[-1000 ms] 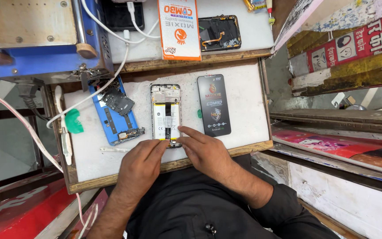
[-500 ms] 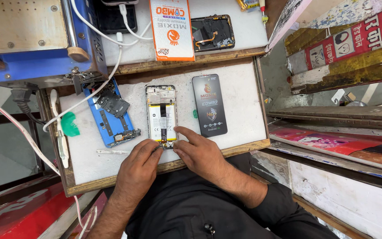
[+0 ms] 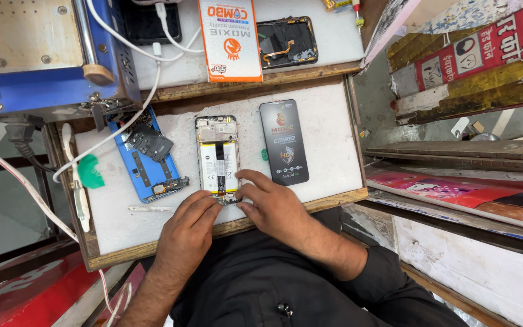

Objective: The person disassembles a smartphone, removes the motherboard, and places it into another phone chassis. They then reposition the battery and other internal components within the chassis.

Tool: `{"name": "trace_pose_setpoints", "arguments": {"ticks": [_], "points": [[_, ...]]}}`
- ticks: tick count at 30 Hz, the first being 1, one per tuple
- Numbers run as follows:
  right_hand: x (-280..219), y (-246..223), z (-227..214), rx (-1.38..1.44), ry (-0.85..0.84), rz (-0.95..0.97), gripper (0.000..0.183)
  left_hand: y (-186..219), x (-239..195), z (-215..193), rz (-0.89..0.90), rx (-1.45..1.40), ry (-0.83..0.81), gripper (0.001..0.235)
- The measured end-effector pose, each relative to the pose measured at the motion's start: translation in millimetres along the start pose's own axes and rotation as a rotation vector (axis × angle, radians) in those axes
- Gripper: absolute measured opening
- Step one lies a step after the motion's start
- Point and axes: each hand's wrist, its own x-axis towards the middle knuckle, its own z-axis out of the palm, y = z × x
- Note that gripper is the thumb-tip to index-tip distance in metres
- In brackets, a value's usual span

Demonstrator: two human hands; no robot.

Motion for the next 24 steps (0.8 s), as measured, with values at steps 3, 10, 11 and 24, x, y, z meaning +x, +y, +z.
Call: {"name": "trace_pose_setpoints", "arguments": {"ticks": [3,10,11,24], "points": [[0,2,1,0.043,-0.038,0.06,0.024,0,-1,2,0.01,-0.009,0.015,0.024],[-3,6,5,0.058,-0.012,0.065,0.028,3,1,12,0.046,-0.038,0.038,0.023],[-3,6,6,0.056,-0.007,0.06,0.028,4,1,13,0.049,-0.036,0.035,0.023],[-6,6,9,0.009,0.066,-0.047,0.024,6,2,11,-0.041,0.079,0.128,0.026]]}}
